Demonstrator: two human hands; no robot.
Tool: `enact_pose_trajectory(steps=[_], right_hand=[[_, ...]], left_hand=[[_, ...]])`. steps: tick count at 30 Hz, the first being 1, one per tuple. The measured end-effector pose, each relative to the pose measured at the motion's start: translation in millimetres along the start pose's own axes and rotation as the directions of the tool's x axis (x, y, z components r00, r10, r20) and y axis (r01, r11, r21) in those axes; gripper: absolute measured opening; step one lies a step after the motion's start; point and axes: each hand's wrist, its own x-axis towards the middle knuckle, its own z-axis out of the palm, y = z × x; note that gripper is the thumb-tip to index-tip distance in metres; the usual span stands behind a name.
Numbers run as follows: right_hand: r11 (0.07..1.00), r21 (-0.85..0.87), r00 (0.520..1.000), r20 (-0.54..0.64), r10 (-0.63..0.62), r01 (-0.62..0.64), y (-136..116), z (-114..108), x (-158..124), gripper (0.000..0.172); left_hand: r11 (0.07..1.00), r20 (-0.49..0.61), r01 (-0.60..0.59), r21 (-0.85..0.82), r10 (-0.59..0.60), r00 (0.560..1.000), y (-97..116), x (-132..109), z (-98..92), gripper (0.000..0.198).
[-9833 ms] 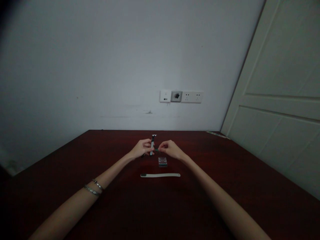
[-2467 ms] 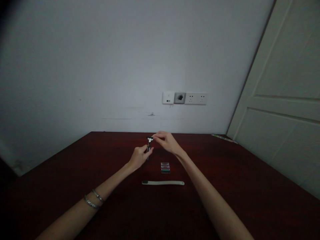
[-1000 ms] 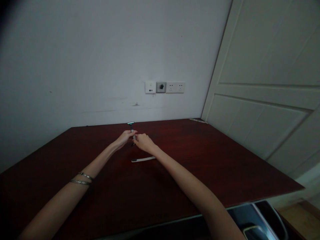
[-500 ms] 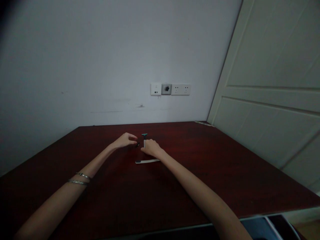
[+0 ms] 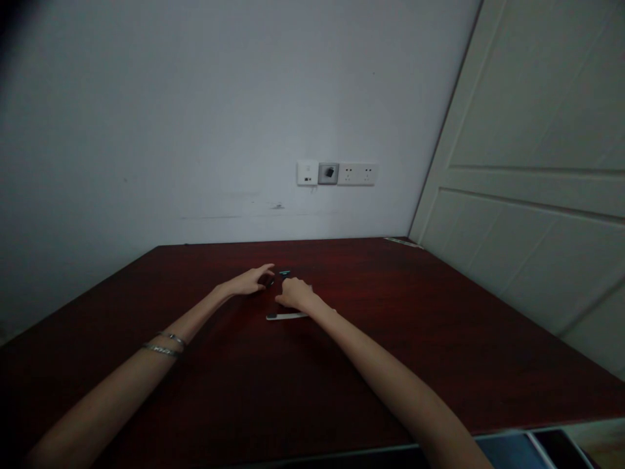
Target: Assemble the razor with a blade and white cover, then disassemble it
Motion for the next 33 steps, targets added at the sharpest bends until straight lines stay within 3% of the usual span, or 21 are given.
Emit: enact_pose_trajectory(steps=[8, 18, 22, 27, 33], right_hand=[[0.999, 0.036, 1.000, 0.014, 0.021, -0.021, -3, -4, -5, 0.037], [0.999, 0.043, 1.000, -0.003, -0.026, 0.026, -4, -5, -8, 0.032], [0.997, 0.068, 0.997, -0.074, -0.030, 0.035, 4, -16, -4, 0.028], [0.979, 0.144, 0.966, -0.238, -0.105, 0.142, 24, -37, 1, 0.019], [0.905, 0.215, 0.876, -0.408, -0.257, 0.366, 43, -58, -1, 0.016]], left_hand=[[0.994, 0.006, 0.000, -0.105, 0.000, 1.000, -8, 6, 2.3, 0.082], [0.964, -0.111, -0.017, -0.264, -0.013, 0.994, -10, 5, 2.1, 0.059], [0.953, -0.153, -0.012, -0.302, -0.036, 0.987, -13, 5, 4.4, 0.056], [0.806, -0.158, -0.049, -0.590, -0.055, 0.986, -12, 10, 5.7, 0.056], [0.624, -0.164, -0.114, -0.773, -0.023, 0.986, 15, 15, -3.2, 0.056]])
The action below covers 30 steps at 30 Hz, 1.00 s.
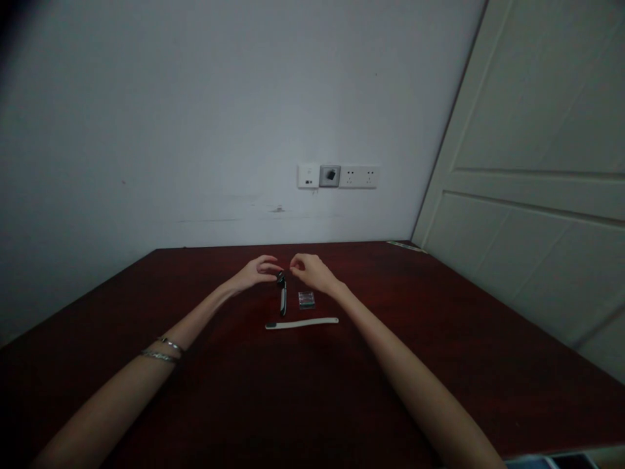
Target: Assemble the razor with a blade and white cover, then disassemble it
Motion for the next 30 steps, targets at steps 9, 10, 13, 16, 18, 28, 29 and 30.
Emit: enact_pose_trajectory(steps=[9, 10, 13, 16, 18, 28, 29, 30], right_hand=[[0.993, 0.049, 0.994, -0.026, -0.110, 0.111, 9, -2, -4, 0.015], [0.992, 0.048, 0.993, -0.025, -0.115, 0.116, 9, -1, -5, 0.015], [0.991, 0.051, 0.991, -0.056, -0.124, 0.127, 7, -1, -6, 0.015], [0.988, 0.056, 0.985, -0.111, -0.134, 0.141, 4, -1, -6, 0.016], [0.988, 0.061, 0.982, -0.134, -0.133, 0.142, 2, -1, -6, 0.017], [0.976, 0.181, 0.982, -0.164, -0.093, 0.123, 1, 7, -4, 0.016], [0.974, 0.197, 0.982, -0.171, -0.080, 0.113, 1, 7, -4, 0.016], [0.971, 0.213, 0.982, -0.175, -0.071, 0.108, 2, 7, -3, 0.017]], left_hand=[[0.969, -0.033, 0.041, -0.243, -0.050, 0.998, 11, -5, 18.6, 0.051], [0.960, -0.043, 0.048, -0.275, -0.062, 0.997, 11, -5, 18.6, 0.050], [0.922, -0.045, 0.070, -0.381, -0.094, 0.995, 10, -6, 17.8, 0.045], [0.873, 0.001, 0.091, -0.478, -0.103, 0.995, 11, -8, 17.0, 0.035], [0.852, 0.034, 0.104, -0.513, -0.101, 0.994, 12, -9, 17.0, 0.029], [0.784, 0.095, 0.184, -0.592, -0.159, 0.983, 9, -8, 23.4, 0.025], [0.777, 0.107, 0.192, -0.599, -0.160, 0.981, 9, -8, 23.7, 0.026], [0.772, 0.120, 0.200, -0.604, -0.160, 0.980, 8, -9, 23.8, 0.027]])
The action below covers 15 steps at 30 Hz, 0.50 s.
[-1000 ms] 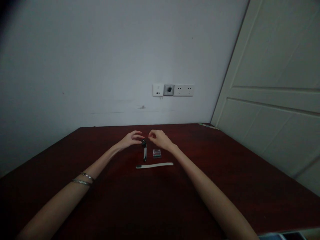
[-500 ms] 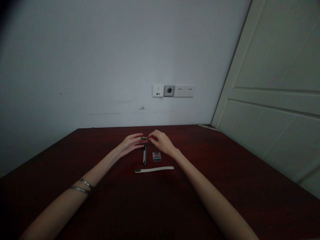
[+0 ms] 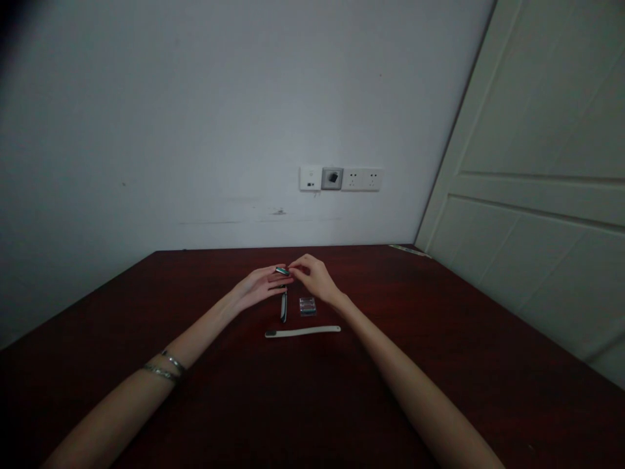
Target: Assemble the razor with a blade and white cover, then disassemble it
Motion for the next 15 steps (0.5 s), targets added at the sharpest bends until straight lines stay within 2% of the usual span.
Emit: enact_pose_trajectory(steps=[11, 15], right_hand=[[0.994, 0.083, 0.994, 0.090, 0.057, -0.065, 3.2, -0.8, 3.4, 0.016], [0.987, 0.132, 0.984, 0.162, 0.068, -0.089, 7.0, -1.0, 4.8, 0.016]], left_hand=[[0.998, 0.059, 0.036, 0.046, -0.039, 0.998, -3.3, -4.1, 5.7, 0.034], [0.997, 0.092, 0.055, 0.060, -0.060, 0.994, -3.9, -4.3, 6.5, 0.036]])
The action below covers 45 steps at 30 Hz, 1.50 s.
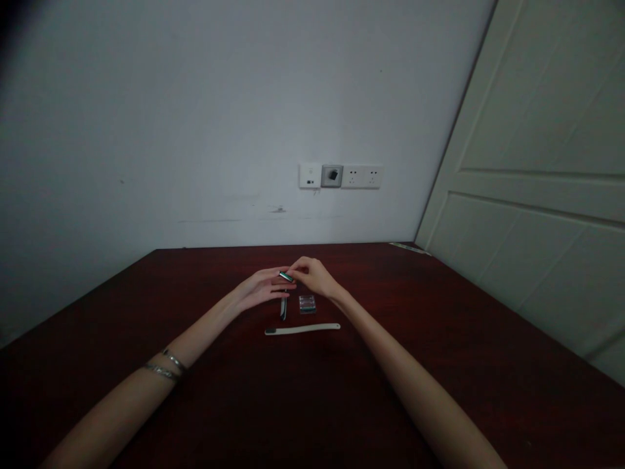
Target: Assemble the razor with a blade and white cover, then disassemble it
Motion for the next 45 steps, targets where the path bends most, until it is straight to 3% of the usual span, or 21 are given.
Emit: enact_pose_trajectory(steps=[8, 12, 15, 18, 22, 26, 34, 45], right_hand=[[0.998, 0.053, 0.994, 0.106, -0.030, 0.024, 2, -7, 0, 0.019], [1.000, -0.016, 0.993, 0.116, -0.019, 0.020, 5, -24, -2, 0.020], [0.988, -0.156, 0.986, 0.163, 0.044, -0.018, 16, -31, -6, 0.020], [0.945, -0.328, 0.965, 0.244, 0.092, -0.008, 30, -28, -11, 0.018], [0.896, -0.441, 0.932, 0.344, 0.117, 0.050, 39, -17, -17, 0.018], [0.872, -0.483, 0.915, 0.382, 0.134, 0.073, 33, -12, -19, 0.020], [0.845, -0.524, 0.886, 0.436, 0.158, 0.107, 32, -9, -23, 0.021], [0.833, -0.545, 0.888, 0.424, 0.178, 0.094, 35, -5, -26, 0.019]], left_hand=[[0.997, 0.052, -0.028, 0.065, 0.024, 0.998, 0, -3, 5.0, 0.040], [0.942, -0.099, -0.122, 0.314, 0.161, 0.982, 0, 2, 2.4, 0.051], [0.753, -0.150, -0.133, 0.644, 0.294, 0.944, -6, 6, -2.2, 0.059], [0.450, -0.033, -0.110, 0.886, 0.298, 0.954, -14, 7, 1.4, 0.063], [0.099, 0.060, -0.086, 0.991, 0.244, 0.968, -22, 4, 19.7, 0.063], [-0.055, 0.111, -0.102, 0.993, 0.214, 0.970, -27, 6, 29.8, 0.056], [-0.057, 0.153, -0.145, 0.988, 0.188, 0.970, -35, 14, 25.0, 0.059], [-0.077, 0.117, -0.103, 0.992, 0.219, 0.969, -41, 17, 23.7, 0.058]])
